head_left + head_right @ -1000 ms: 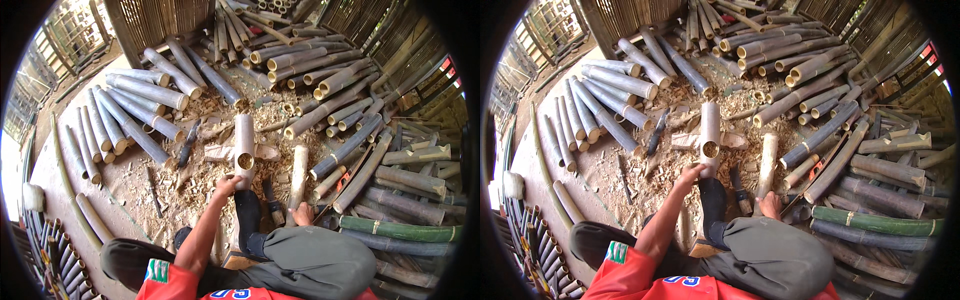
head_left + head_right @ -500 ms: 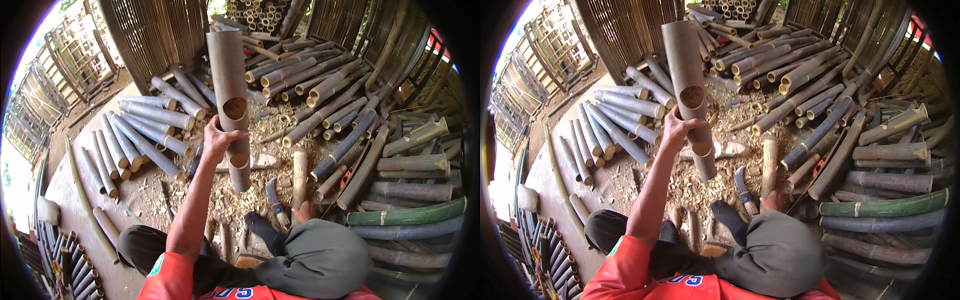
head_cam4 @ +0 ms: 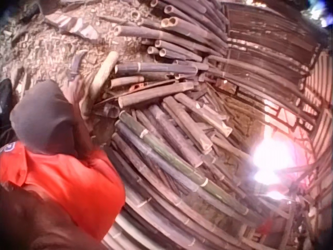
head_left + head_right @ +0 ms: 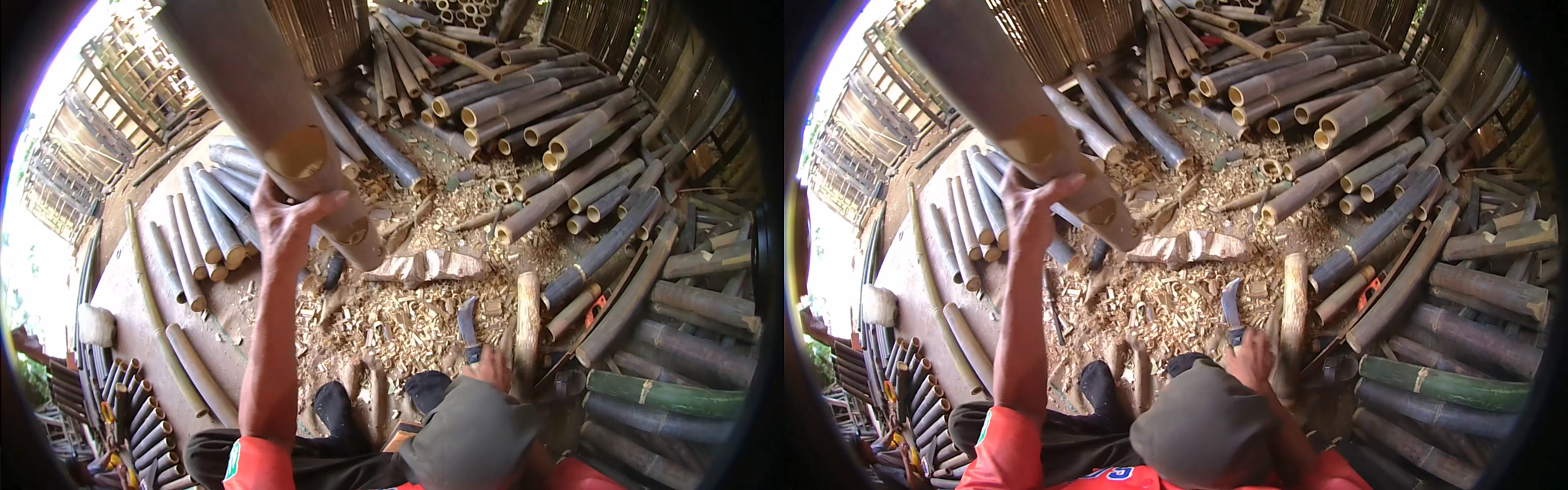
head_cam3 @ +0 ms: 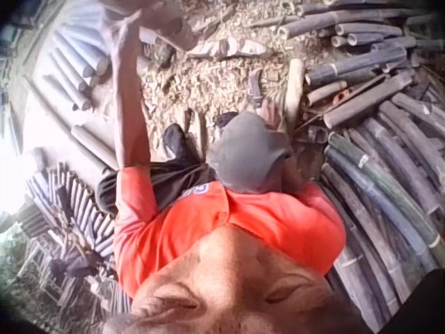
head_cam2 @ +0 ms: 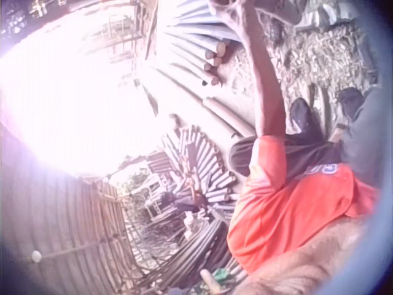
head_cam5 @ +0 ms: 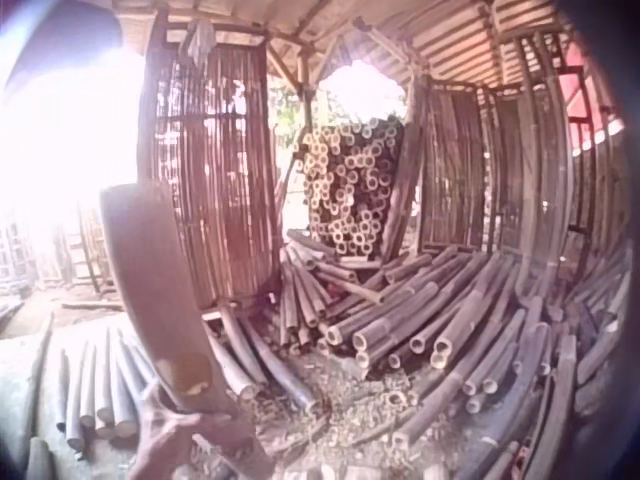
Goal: The person cuts a bamboo pole with a hand saw, uses a knife to carve a hole and smooth edges, and fits bamboo segments together by hand.
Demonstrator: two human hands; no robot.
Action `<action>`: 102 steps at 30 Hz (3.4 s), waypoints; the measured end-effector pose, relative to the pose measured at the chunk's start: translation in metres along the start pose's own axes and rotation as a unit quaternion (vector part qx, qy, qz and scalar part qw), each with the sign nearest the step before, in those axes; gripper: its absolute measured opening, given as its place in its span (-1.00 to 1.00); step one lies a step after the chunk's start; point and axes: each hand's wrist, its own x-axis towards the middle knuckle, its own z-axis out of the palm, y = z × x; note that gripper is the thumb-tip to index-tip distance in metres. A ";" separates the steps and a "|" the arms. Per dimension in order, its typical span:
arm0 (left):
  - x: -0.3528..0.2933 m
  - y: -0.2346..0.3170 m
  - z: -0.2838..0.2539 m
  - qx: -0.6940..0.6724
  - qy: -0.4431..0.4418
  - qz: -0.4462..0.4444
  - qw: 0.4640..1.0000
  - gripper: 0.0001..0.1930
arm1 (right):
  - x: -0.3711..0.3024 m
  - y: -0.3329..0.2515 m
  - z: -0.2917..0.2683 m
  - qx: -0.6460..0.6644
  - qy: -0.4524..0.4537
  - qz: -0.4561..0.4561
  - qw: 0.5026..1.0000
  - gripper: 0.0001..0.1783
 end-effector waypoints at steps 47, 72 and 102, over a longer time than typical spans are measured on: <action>-0.156 -0.204 0.015 0.523 -0.317 -0.123 0.781 0.29 | 0.168 0.166 -0.069 0.407 0.366 0.148 0.824 -0.60; -0.188 -0.208 0.031 0.547 -0.231 -0.049 0.803 -0.09 | 0.233 0.320 -0.097 0.299 0.095 0.415 0.854 -0.47; -0.176 -0.200 0.003 0.565 -0.212 -0.054 0.795 0.05 | -0.026 0.045 -0.171 0.555 0.319 0.003 0.768 -0.73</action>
